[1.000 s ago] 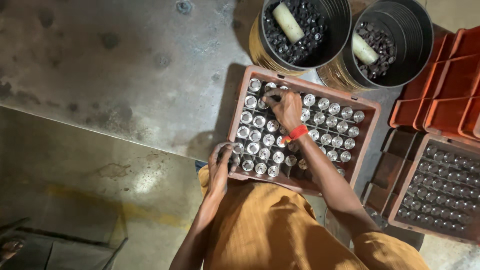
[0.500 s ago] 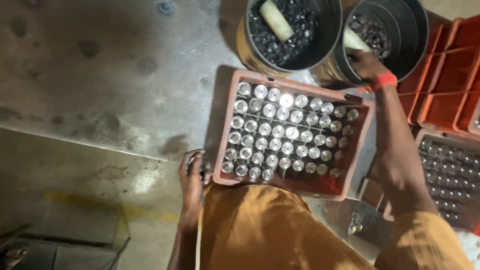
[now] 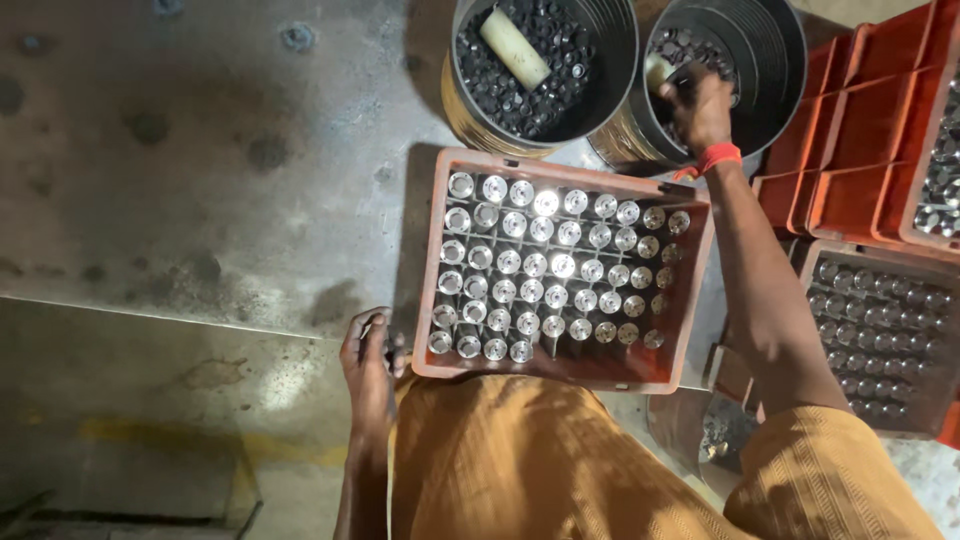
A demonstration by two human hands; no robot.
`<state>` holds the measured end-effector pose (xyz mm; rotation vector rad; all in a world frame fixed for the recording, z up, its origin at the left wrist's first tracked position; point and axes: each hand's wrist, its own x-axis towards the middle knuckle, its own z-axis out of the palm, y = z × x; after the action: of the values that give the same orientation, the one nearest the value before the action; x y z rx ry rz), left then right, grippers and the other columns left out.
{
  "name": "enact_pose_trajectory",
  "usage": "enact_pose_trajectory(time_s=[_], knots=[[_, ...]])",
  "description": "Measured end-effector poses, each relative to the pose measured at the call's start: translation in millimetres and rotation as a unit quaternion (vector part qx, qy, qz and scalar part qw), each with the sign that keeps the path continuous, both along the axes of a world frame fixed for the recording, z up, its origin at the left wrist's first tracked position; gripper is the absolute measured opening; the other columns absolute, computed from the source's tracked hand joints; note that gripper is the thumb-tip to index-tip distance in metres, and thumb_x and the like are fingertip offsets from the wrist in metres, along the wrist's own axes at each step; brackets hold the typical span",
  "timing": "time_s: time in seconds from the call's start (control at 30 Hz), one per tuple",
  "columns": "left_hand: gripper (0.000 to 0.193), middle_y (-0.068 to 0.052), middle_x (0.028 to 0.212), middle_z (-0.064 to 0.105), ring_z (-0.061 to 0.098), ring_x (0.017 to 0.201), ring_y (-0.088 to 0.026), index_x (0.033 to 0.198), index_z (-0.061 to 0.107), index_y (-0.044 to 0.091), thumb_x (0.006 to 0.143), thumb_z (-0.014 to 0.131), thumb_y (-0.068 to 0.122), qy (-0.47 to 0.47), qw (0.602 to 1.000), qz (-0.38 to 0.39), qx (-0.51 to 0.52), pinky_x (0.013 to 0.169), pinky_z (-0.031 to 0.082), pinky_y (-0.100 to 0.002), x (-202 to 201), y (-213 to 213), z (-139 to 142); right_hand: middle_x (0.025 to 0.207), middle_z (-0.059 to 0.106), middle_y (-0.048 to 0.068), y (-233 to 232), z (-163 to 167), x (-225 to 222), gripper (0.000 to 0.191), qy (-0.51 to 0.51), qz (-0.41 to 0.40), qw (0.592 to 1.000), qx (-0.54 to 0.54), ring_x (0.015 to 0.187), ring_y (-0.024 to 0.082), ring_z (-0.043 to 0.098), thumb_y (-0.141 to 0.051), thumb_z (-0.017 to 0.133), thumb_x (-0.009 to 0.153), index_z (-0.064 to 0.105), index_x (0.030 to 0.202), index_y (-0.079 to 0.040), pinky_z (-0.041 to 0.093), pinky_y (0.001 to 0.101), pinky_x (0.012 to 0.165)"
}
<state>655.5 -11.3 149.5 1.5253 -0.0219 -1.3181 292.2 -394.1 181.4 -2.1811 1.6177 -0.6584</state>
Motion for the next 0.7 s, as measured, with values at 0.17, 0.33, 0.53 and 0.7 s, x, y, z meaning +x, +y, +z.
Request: enact_pose_trajectory(time_s=[0.17, 0.33, 0.53, 0.7], knots=[[0.018, 0.003, 0.074, 0.052, 0.044, 0.056, -0.004, 0.114, 0.069, 0.010, 0.102, 0.065, 0.024, -0.011, 0.999, -0.020, -0.033, 0.047, 0.031, -0.020, -11, 8, 6, 0.073, 0.066, 0.000, 15, 22, -13, 0.032, -0.390, -0.216, 0.887, 0.119, 0.059, 0.009, 0.060, -0.031, 0.075, 0.108, 0.069, 0.090, -0.005, 0.045, 0.0272, 0.050], [0.020, -0.002, 0.081, 0.060, 0.055, 0.060, -0.010, 0.117, 0.066, 0.007, 0.101, 0.065, 0.019, 0.081, 0.987, -0.066, -0.125, 0.049, 0.042, -0.024, -40, 10, -3, 0.078, 0.058, -0.003, 126, 17, 11, 0.009, -0.572, -0.118, 0.784, 0.209, 0.057, 0.008, 0.051, -0.017, 0.058, 0.109, 0.064, 0.108, -0.010, 0.042, 0.0260, 0.048], [0.042, -0.015, 0.129, 0.063, 0.063, 0.119, -0.024, 0.139, 0.050, 0.005, 0.110, 0.043, 0.034, 0.349, 0.915, -0.077, -0.185, 0.108, 0.052, -0.040, -113, -8, -44, 0.101, 0.070, 0.002, 303, -21, 135, 0.012, -0.421, -0.080, 0.864, 0.266, 0.087, 0.011, 0.065, -0.017, 0.072, 0.096, 0.071, 0.104, -0.008, 0.053, 0.0276, 0.075], [0.050, -0.009, 0.129, 0.063, 0.061, 0.119, -0.021, 0.131, 0.057, 0.007, 0.103, 0.035, 0.043, 0.407, 0.911, -0.009, -0.069, 0.103, 0.051, -0.038, -129, -1, -79, 0.101, 0.071, 0.007, 351, -18, 155, 0.018, -0.146, 0.165, 0.963, -0.155, 0.094, 0.026, 0.070, -0.023, 0.076, 0.091, 0.072, 0.097, -0.007, 0.051, 0.0385, 0.081]])
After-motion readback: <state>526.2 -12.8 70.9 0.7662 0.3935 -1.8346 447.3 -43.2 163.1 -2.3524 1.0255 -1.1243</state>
